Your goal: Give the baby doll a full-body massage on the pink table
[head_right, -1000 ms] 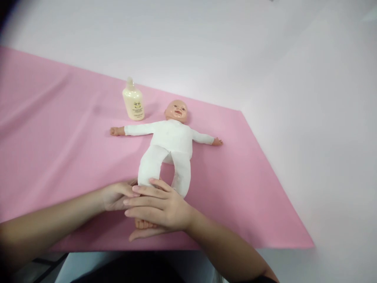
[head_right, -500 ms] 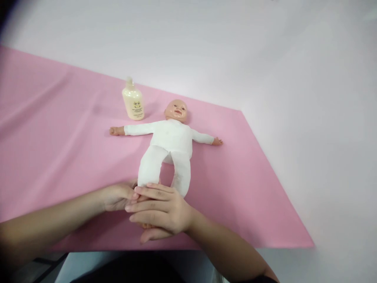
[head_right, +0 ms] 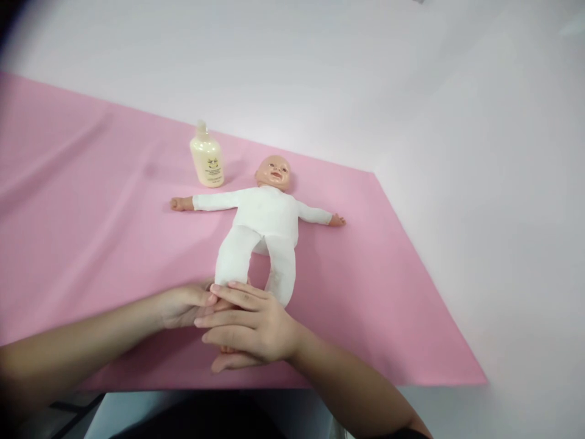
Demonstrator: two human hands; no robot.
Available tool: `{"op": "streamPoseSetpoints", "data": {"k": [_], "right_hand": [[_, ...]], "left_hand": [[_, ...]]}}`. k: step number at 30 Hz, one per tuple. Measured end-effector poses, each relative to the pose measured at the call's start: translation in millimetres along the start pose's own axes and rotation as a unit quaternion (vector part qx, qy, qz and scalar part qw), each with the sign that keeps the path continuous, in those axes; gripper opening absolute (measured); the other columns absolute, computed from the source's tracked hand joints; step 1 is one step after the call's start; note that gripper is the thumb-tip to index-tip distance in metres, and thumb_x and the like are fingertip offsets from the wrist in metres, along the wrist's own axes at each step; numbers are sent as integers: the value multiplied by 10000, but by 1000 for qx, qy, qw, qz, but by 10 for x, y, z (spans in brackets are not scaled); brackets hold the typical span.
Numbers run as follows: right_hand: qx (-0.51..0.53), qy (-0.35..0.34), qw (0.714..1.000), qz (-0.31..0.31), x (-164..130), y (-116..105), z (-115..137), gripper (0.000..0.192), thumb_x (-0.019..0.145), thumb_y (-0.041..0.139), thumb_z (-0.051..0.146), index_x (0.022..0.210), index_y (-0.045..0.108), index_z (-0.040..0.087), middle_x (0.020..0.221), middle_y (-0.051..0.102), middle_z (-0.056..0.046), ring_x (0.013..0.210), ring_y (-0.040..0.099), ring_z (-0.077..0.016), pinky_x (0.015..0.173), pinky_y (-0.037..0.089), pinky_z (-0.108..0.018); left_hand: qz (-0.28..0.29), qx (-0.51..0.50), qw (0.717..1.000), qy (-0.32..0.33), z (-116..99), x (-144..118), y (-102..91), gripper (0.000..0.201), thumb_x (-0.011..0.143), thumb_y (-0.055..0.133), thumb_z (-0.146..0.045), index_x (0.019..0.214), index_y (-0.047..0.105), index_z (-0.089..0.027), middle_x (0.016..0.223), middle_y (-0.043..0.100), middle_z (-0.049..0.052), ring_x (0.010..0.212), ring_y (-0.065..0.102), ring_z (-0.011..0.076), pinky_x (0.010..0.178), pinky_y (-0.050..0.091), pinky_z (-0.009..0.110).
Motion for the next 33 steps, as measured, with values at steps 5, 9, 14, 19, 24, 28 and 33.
{"op": "streamPoseSetpoints", "data": {"k": [5, 9, 14, 19, 24, 28, 33], "right_hand": [[1, 2, 1000, 13, -5, -2, -10, 397, 894, 438, 518, 902, 651, 183, 1040, 694, -15, 1330, 367, -166, 1122, 304, -355], [9, 24, 1000, 12, 23, -10, -13, 408, 853, 490, 549, 974, 631, 185, 1028, 694, -26, 1307, 395, -134, 1148, 241, -340], [-27, 44, 999, 16, 54, -2, 2, 315, 835, 560, 477, 988, 636, 212, 1078, 681, -5, 1309, 399, -152, 1167, 196, -370], [6, 31, 999, 18, 28, 14, -9, 289, 865, 529, 460, 847, 669, 208, 1042, 697, 28, 1363, 310, -197, 1146, 277, -376], [35, 34, 998, 43, -4, 41, -25, 345, 913, 439, 455, 881, 676, 207, 1045, 691, 16, 1409, 179, -196, 1149, 263, -404], [79, 47, 995, 28, 9, 37, -34, 500, 968, 242, 450, 892, 665, 196, 992, 700, -3, 1411, 168, -187, 1145, 268, -412], [116, 86, 989, -19, 44, -37, -78, 530, 966, 171, 446, 940, 620, 166, 994, 696, -60, 1261, 450, -182, 1058, 391, -401]], "left_hand": [[-46, 20, 999, -20, -25, -3, 3, 405, 696, 736, -182, 1082, 627, -130, 979, 680, 69, 919, 634, 188, 833, 459, 285], [-46, 44, 998, -14, -33, -4, 17, 503, 692, 754, -260, 1154, 592, -143, 1121, 647, 105, 1073, 590, 244, 890, 449, 322], [-50, 71, 996, 13, -11, 7, 20, 534, 698, 746, -396, 1160, 594, -177, 1160, 631, 86, 1147, 546, 248, 929, 432, 334], [-68, 62, 996, 6, 31, 1, -10, 505, 721, 714, -442, 1130, 603, -167, 758, 662, 29, 801, 644, 197, 799, 475, 333], [-88, 59, 994, 24, 9, -11, -67, 434, 742, 703, -381, 1098, 618, -147, 958, 673, 78, 988, 613, 222, 935, 417, 366], [-97, 62, 992, 43, -23, -9, -93, 370, 786, 661, -329, 1101, 622, -139, 1096, 655, 104, 1122, 561, 246, 1017, 362, 398], [-163, 45, 985, 26, -33, 13, -82, 366, 749, 700, -329, 1047, 651, -122, 1052, 677, 103, 1027, 612, 232, 924, 443, 339]]}}
Point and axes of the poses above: each hand's wrist, its own x-axis towards the middle knuckle, its own y-axis out of the palm, z = x × y, the point moved 2 cm from there along x, towards the middle knuckle
